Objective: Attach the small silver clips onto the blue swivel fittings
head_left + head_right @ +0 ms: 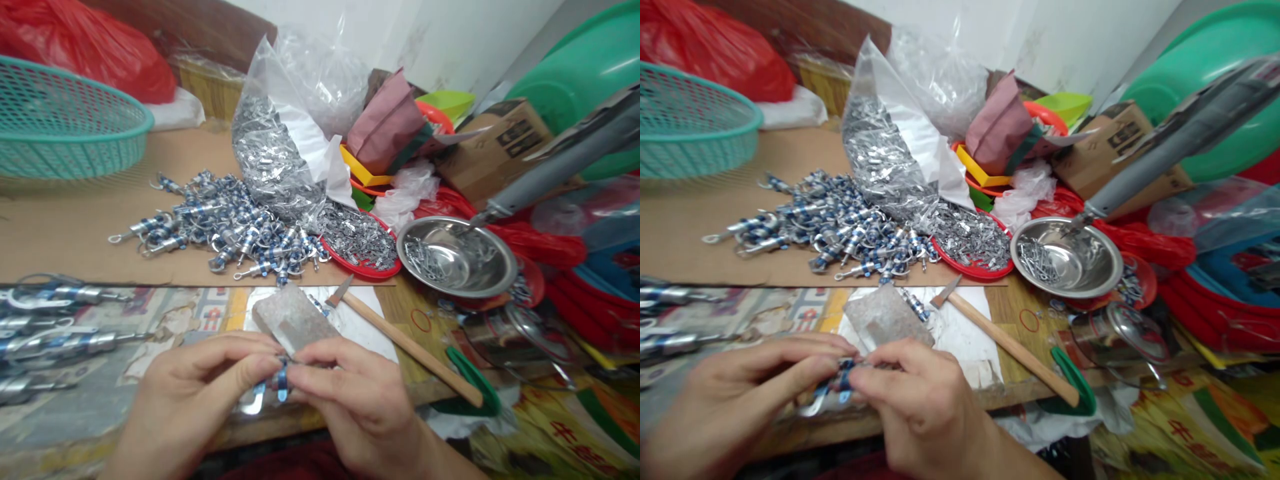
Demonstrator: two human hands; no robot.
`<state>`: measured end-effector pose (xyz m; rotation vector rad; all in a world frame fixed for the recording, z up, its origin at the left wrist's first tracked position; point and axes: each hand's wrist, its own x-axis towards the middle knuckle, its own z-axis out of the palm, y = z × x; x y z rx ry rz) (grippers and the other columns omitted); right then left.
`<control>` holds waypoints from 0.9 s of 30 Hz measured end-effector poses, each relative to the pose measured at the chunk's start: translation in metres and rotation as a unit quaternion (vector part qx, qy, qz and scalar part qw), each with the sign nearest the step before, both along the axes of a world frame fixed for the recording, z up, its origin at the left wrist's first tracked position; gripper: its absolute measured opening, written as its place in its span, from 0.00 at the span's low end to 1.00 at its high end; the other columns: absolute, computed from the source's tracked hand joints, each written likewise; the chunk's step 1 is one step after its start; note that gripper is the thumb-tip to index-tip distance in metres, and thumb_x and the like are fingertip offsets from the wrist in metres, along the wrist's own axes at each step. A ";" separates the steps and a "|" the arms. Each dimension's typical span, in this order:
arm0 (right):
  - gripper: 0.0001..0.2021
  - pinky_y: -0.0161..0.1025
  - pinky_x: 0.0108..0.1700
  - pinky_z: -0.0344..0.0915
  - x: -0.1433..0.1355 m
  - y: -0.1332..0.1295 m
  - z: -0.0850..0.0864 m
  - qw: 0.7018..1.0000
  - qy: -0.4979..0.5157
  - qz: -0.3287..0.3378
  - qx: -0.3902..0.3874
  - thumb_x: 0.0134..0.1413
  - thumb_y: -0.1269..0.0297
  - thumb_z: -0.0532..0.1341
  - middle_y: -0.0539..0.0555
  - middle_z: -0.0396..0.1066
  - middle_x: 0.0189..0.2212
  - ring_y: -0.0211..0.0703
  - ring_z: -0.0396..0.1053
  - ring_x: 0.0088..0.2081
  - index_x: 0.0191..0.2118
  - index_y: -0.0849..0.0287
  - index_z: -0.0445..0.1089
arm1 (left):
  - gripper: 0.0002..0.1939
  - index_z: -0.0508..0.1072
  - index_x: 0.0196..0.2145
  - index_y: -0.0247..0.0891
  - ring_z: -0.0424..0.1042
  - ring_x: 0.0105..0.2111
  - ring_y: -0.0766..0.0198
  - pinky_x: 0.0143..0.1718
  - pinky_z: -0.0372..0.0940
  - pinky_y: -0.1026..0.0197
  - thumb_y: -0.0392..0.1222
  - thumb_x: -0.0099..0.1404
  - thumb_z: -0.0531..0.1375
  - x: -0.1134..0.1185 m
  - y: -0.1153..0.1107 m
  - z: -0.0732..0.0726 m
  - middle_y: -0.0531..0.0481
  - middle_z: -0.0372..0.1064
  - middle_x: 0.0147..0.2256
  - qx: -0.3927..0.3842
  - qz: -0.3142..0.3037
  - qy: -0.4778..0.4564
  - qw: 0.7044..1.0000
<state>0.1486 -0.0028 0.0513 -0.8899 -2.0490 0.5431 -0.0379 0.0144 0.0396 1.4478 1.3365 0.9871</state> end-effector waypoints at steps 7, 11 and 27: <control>0.09 0.31 0.31 0.71 -0.007 -0.007 -0.006 0.993 0.081 -0.081 -0.041 0.50 0.76 0.61 0.58 0.75 0.29 0.39 0.73 0.30 0.37 0.63 0.76 | 0.26 0.75 0.41 0.44 0.78 0.35 0.59 0.34 0.72 0.67 0.41 0.41 0.71 0.020 -0.011 0.000 0.54 0.80 0.31 -0.199 0.080 -0.248 0.945; 0.06 0.31 0.30 0.70 0.010 0.014 -0.001 0.995 0.009 -0.058 -0.082 0.52 0.70 0.62 0.54 0.75 0.27 0.38 0.73 0.29 0.33 0.60 0.77 | 0.29 0.67 0.50 0.42 0.77 0.32 0.62 0.34 0.71 0.66 0.45 0.50 0.67 0.026 -0.013 0.001 0.54 0.77 0.29 -0.181 0.076 -0.250 0.948; 0.13 0.48 0.45 0.66 0.106 0.160 -0.015 0.829 -0.500 -0.236 -0.082 0.59 0.61 0.57 0.55 0.68 0.44 0.44 0.69 0.44 0.47 0.61 0.66 | 0.28 0.57 0.54 0.42 0.74 0.29 0.66 0.31 0.69 0.67 0.37 0.57 0.61 0.017 -0.002 -0.002 0.56 0.71 0.26 -0.173 0.007 -0.248 0.953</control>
